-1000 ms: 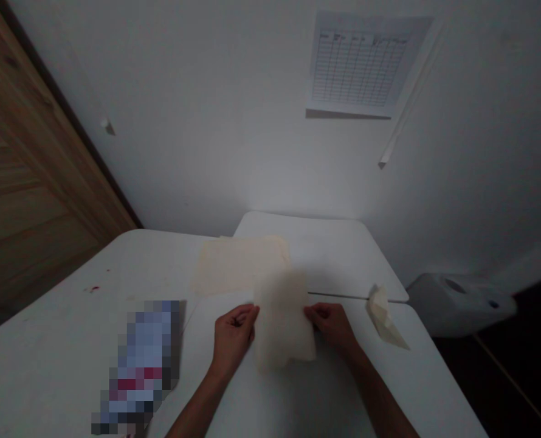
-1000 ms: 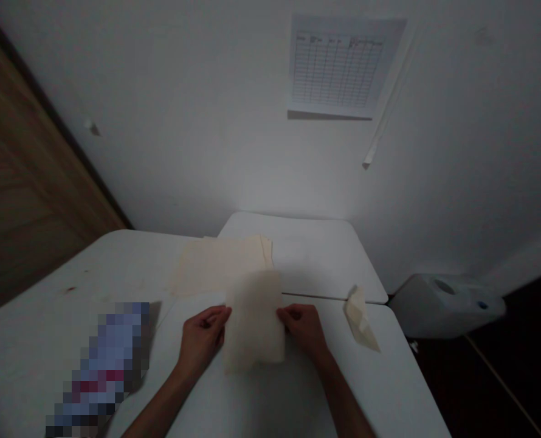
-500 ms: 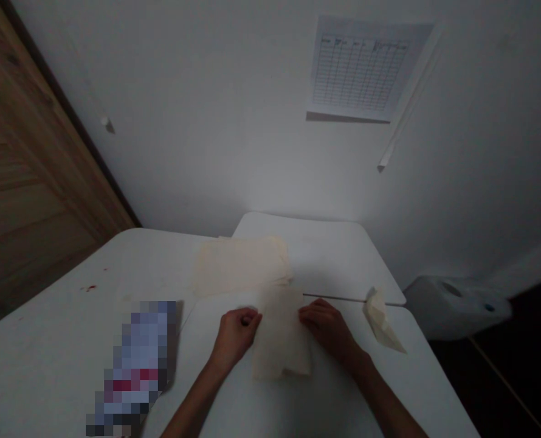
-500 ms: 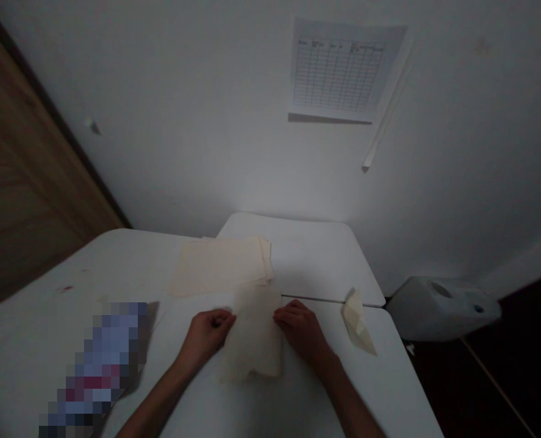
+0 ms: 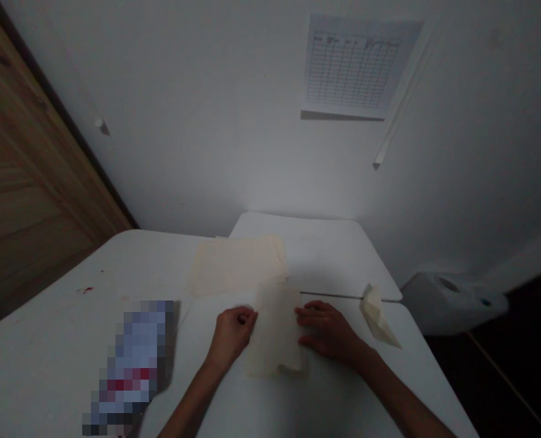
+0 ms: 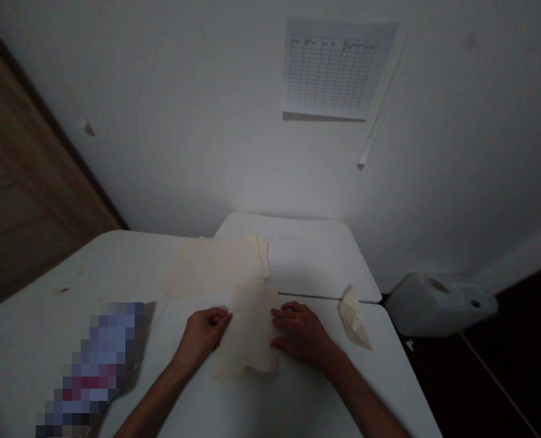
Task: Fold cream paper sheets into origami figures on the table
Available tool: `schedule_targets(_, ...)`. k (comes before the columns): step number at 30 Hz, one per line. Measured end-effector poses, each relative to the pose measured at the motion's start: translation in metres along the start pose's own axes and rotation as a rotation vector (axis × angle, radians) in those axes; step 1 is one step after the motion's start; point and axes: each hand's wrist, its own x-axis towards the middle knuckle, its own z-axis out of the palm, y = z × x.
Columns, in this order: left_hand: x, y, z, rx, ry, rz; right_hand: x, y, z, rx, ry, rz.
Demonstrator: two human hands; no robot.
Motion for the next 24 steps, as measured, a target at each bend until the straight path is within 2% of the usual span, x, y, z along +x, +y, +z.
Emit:
schedule_targets(7,0.0,0.001,0.0,0.023,0.022,0.025,-0.008,0.0,0.0,-0.013,-0.061,0.011)
schedule_targets(12,-0.001,0.003,-0.001,0.063,0.047,0.056,-0.009,-0.007,-0.009,0.001,-0.135,0.042)
schedule_targets(17,-0.015,0.008,-0.004,0.328,0.186,0.161,-0.008,-0.011,-0.013,0.0,-0.172,0.052)
schedule_targets(19,-0.028,0.01,-0.002,0.466,0.238,0.272,-0.009,-0.011,-0.012,-0.003,-0.171,0.054)
schedule_targets(21,-0.046,0.011,0.004,0.547,0.25,0.452,-0.01,-0.012,-0.011,-0.006,-0.17,0.052)
schedule_targets(24,-0.075,0.013,0.018,0.577,0.139,0.751,-0.011,-0.013,-0.012,-0.008,-0.162,0.034)
